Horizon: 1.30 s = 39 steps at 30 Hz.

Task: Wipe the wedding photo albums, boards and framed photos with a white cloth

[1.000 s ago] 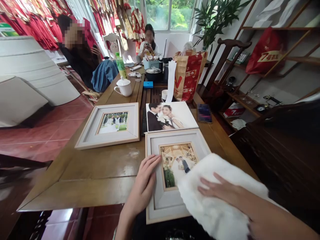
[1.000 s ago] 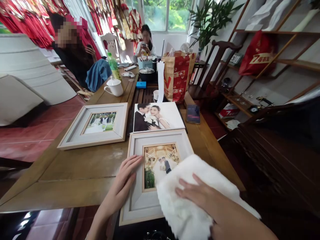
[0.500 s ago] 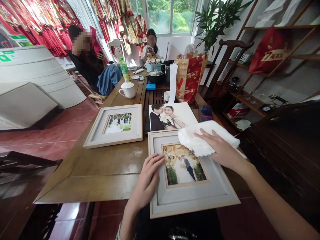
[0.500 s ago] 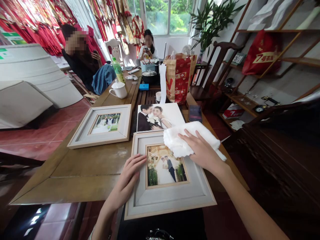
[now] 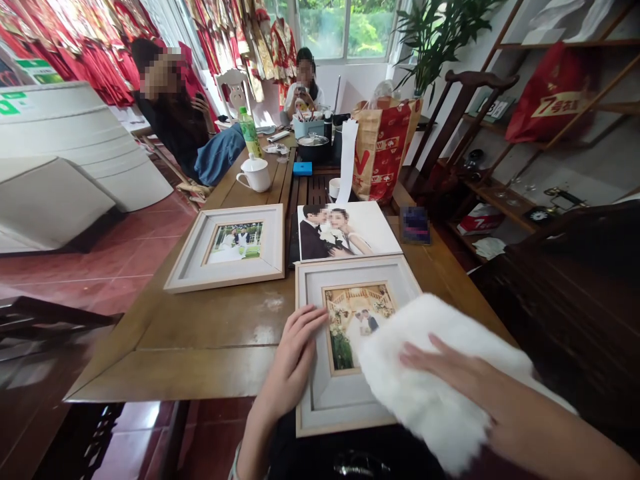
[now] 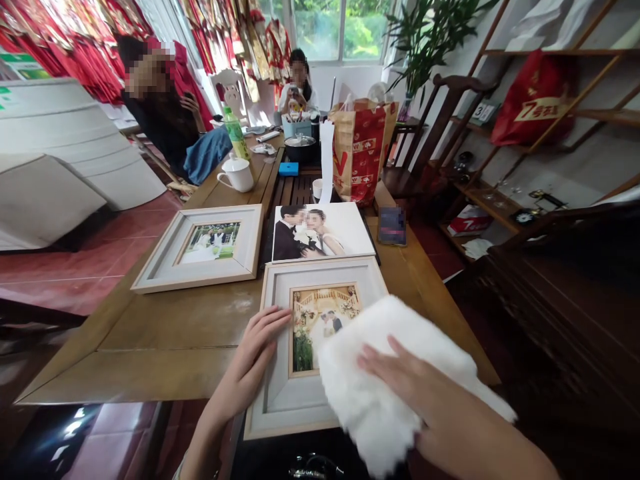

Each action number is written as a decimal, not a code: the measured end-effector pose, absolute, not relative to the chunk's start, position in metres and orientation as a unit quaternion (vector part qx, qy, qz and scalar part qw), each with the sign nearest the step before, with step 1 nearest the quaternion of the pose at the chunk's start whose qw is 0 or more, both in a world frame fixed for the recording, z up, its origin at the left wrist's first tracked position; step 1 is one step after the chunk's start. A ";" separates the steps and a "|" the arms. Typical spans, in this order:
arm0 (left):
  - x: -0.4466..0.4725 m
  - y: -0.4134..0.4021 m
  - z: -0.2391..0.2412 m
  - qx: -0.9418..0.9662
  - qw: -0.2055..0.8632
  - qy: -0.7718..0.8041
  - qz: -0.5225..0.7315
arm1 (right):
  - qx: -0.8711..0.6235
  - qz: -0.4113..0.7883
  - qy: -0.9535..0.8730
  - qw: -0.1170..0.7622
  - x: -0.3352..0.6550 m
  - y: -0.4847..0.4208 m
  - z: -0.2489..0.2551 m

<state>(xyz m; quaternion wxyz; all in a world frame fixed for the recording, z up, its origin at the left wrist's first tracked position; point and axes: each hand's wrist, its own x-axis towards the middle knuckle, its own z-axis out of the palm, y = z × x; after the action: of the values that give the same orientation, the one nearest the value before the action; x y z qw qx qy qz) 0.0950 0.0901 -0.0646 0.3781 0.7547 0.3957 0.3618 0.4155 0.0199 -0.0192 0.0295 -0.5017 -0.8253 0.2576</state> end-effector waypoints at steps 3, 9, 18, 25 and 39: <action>0.094 0.091 -0.066 0.757 0.374 0.394 0.363 | -0.500 0.319 -0.805 0.020 0.431 -0.009 -0.013; 0.093 0.092 -0.065 0.765 0.371 0.388 0.356 | -0.560 0.226 -0.797 -0.001 0.422 0.046 -0.012; 0.093 0.092 -0.068 0.769 0.367 0.370 0.370 | -0.396 0.129 -0.907 0.063 0.352 0.162 -0.013; 0.091 0.091 -0.080 0.762 0.356 0.367 0.398 | -0.291 0.097 -0.951 0.038 0.300 0.181 -0.013; 0.094 0.092 -0.067 0.755 0.377 0.383 0.375 | -0.476 0.145 -0.865 0.063 0.393 0.149 -0.017</action>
<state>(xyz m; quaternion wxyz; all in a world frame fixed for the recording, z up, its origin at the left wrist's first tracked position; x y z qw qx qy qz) 0.0941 0.0918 -0.0668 0.3773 0.7552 0.3827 0.3752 0.3927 0.1492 -0.0169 0.0635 -0.4761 -0.8650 0.1451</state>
